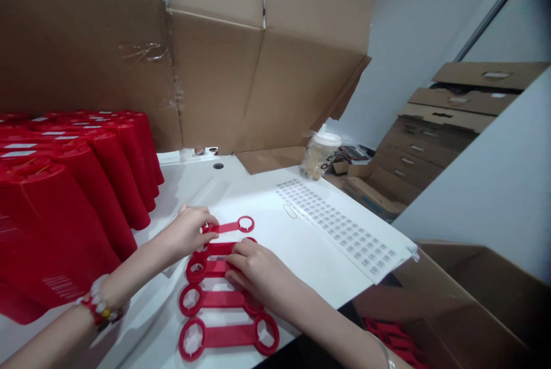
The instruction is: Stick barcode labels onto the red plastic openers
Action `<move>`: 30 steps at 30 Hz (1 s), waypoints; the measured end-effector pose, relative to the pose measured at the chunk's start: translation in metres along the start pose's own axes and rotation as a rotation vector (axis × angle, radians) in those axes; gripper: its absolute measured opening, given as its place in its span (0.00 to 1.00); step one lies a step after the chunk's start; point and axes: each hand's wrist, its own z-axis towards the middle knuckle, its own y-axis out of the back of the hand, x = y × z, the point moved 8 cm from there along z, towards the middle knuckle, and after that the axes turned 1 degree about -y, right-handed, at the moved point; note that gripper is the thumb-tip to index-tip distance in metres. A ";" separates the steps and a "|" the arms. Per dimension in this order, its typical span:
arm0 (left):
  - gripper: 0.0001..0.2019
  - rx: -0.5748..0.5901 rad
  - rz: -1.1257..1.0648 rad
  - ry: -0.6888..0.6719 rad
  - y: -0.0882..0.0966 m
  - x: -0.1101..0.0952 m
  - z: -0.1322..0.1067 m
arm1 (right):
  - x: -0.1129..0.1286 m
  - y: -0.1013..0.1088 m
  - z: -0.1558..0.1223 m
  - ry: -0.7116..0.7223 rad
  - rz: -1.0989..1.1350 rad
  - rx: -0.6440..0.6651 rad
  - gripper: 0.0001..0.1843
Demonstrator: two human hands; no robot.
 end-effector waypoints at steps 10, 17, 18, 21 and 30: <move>0.05 -0.053 -0.048 -0.103 -0.037 -0.051 -0.102 | -0.039 0.047 -0.015 -0.137 -0.018 -0.100 0.11; 0.06 -0.126 -0.003 -0.206 -0.082 -0.066 -0.104 | -0.039 0.061 -0.031 -0.168 0.029 -0.160 0.11; 0.06 -0.149 -0.005 -0.206 -0.081 -0.066 -0.104 | -0.035 0.060 -0.033 -0.161 0.064 -0.140 0.11; 0.05 -0.211 -0.002 -0.231 -0.077 -0.068 -0.107 | -0.019 0.050 -0.036 -0.129 0.183 -0.020 0.11; 0.18 -0.368 0.219 -0.348 -0.072 -0.065 -0.144 | 0.016 0.014 -0.032 -0.033 0.089 0.146 0.07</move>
